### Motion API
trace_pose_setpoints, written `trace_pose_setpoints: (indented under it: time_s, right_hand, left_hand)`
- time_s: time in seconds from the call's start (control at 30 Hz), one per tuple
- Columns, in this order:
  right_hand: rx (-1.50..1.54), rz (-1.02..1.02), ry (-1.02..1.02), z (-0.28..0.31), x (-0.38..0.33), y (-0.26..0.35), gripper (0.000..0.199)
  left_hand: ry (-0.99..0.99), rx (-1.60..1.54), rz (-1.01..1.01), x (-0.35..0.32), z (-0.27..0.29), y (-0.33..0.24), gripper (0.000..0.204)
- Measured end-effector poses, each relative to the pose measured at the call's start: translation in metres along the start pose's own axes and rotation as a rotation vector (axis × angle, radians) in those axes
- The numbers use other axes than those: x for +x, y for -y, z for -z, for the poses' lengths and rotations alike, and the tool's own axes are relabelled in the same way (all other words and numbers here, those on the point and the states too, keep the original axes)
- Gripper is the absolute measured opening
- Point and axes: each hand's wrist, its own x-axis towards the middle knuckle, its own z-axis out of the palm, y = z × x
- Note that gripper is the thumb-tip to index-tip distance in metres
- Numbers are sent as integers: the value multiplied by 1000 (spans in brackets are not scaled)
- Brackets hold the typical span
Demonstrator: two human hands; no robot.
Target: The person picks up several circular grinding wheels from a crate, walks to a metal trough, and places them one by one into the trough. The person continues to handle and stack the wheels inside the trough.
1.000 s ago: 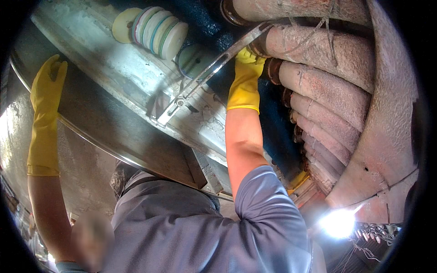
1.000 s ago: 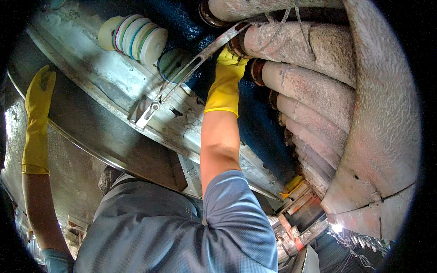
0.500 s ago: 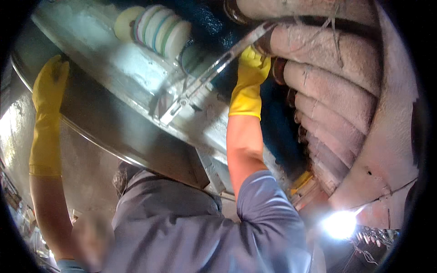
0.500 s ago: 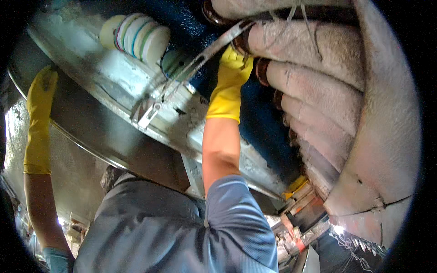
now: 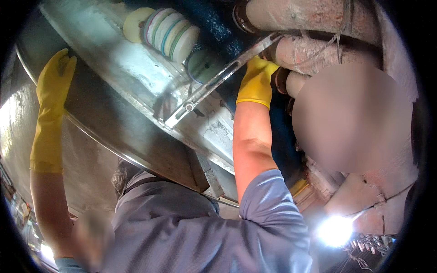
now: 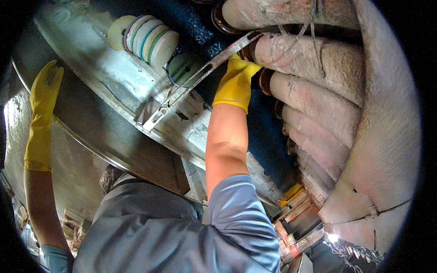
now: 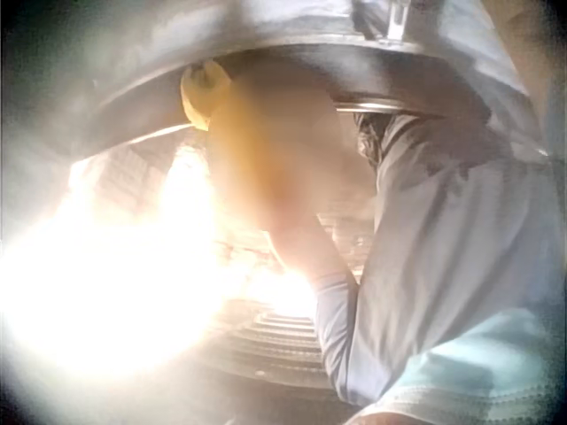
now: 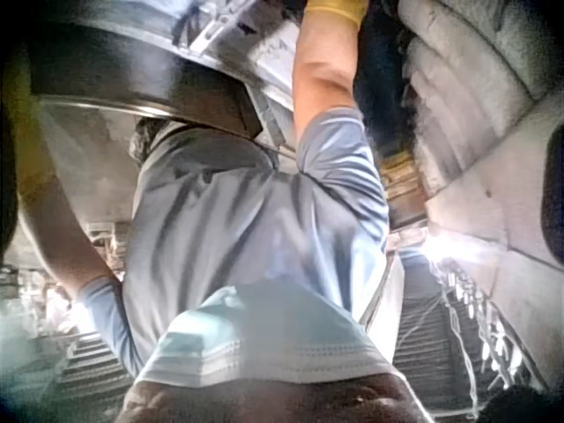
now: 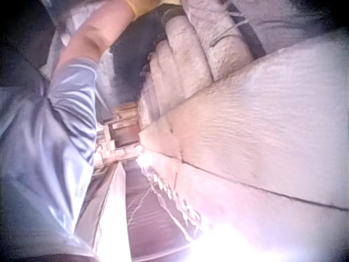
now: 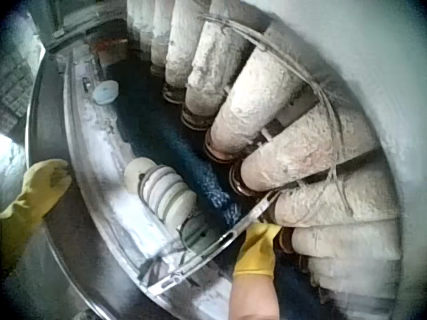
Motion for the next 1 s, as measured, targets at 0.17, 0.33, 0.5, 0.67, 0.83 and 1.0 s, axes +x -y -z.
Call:
trace_pose_setpoints:
  time_s: [0.17, 0.33, 0.5, 0.67, 0.83, 1.0]
  right_hand:
    - [-40, -39, -1, 4, -6, -14, 64]
    - [-81, -40, 32, 2, -3, 8, 64]
    - [-101, -111, 43, -8, 10, -19, 64]
    - [-155, -95, 41, -9, -2, -8, 65]
    - [-403, -85, -59, -18, -99, -12, 65]
    - [-953, 76, -194, -6, -196, 20, 72]
  left_hand:
    - [-20, 6, 9, -3, 7, -6, 48]
    - [-36, 2, 8, -1, 14, -27, 47]
    - [-3, 5, 4, -13, 16, -18, 46]
    - [-114, 47, -111, 12, 11, -19, 46]
    - [-58, -1, -49, -2, 11, -10, 47]
    - [-77, 27, -76, -1, 10, -17, 47]
